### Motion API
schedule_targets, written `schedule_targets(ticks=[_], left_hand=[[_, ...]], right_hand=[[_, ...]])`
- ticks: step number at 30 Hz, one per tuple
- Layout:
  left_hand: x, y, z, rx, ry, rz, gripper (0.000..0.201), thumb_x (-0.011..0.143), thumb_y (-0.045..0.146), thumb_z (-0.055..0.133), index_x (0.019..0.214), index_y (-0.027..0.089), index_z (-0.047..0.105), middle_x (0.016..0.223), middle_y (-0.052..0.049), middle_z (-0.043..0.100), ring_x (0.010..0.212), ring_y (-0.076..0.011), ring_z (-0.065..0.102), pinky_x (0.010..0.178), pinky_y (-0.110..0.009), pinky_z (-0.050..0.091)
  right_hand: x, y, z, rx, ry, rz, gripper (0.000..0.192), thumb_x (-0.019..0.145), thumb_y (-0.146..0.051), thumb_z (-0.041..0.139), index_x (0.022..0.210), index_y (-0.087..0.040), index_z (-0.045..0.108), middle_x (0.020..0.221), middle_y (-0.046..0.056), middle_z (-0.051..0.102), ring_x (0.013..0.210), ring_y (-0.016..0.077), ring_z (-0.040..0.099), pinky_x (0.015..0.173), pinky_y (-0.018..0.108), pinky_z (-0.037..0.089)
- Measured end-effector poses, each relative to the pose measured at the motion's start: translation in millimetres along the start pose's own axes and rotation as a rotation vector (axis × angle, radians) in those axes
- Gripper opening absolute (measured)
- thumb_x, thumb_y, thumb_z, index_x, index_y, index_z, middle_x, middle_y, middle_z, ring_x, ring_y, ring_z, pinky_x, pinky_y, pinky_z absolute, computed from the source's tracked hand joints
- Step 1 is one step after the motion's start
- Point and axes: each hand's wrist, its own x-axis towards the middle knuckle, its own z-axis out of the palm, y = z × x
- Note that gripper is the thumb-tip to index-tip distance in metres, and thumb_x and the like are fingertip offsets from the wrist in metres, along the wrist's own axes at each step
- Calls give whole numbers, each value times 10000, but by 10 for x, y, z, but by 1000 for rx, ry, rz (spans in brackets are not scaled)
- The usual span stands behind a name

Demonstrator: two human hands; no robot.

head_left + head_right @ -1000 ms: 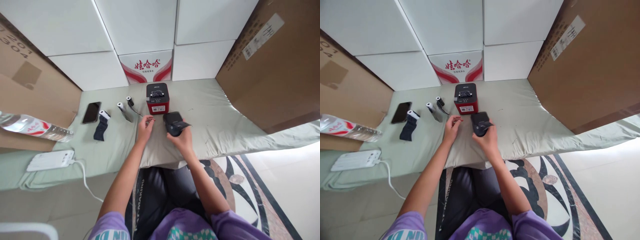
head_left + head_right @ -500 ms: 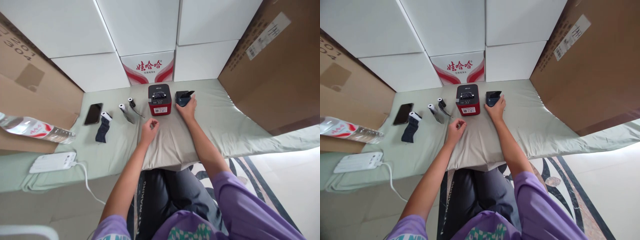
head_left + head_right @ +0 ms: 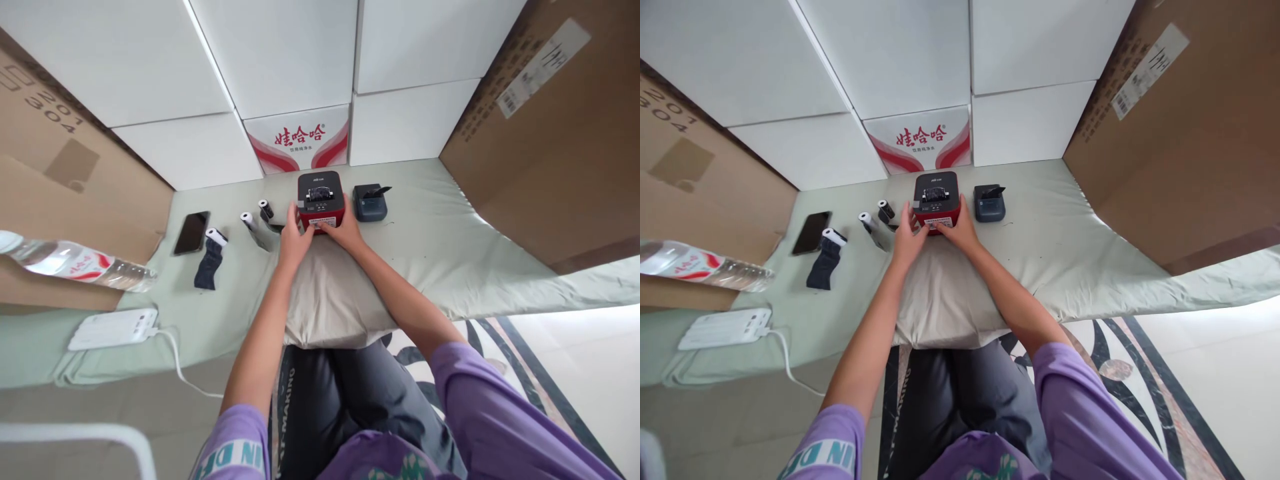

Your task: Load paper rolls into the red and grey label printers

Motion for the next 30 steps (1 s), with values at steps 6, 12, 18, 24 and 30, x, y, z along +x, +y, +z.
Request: schedule_targets(ticks=[6, 12, 18, 24, 30], left_hand=[[-52, 137, -111, 167, -8, -3, 638, 846, 180, 651, 1472, 239, 542, 1226, -95, 751, 1091, -266, 738, 963, -370, 576], [-193, 241, -286, 277, 55, 69, 552, 741, -21, 513, 1221, 193, 679, 1190, -115, 656, 1042, -251, 686, 947, -364, 562], [-38, 300, -289, 404, 23, -17, 526, 719, -79, 416, 1057, 214, 692, 1141, -118, 613, 1193, -314, 611, 934, -411, 544], [-114, 306, -293, 377, 76, 34, 571, 746, -58, 414, 1131, 229, 723, 1136, -103, 635, 1184, -280, 613, 993, -388, 522], [229, 324, -412, 449, 77, 102, 445, 862, 75, 458, 1148, 232, 760, 1211, -73, 725, 1196, -289, 601, 1109, -444, 464]], right_hand=[[-120, -148, -170, -22, -73, -11, 1196, 650, -721, 852, 1601, -231, 317, 1482, 173, 621, 1360, 400, 609, 1164, 625, 467], [-305, -282, -212, -43, -90, -74, 1114, 681, -627, 873, 1576, -203, 363, 1509, 187, 589, 1393, 400, 580, 1177, 609, 462], [-316, -264, -216, -22, -92, -30, 1135, 657, -657, 879, 1574, -238, 357, 1493, 165, 605, 1373, 405, 592, 1161, 627, 469], [-311, -231, -198, 0, -72, -29, 1111, 651, -652, 881, 1546, -218, 384, 1483, 175, 604, 1366, 401, 592, 1159, 621, 475], [-292, -159, -154, 10, -41, -101, 1082, 666, -651, 871, 1532, -211, 393, 1484, 179, 577, 1388, 375, 563, 1196, 581, 447]])
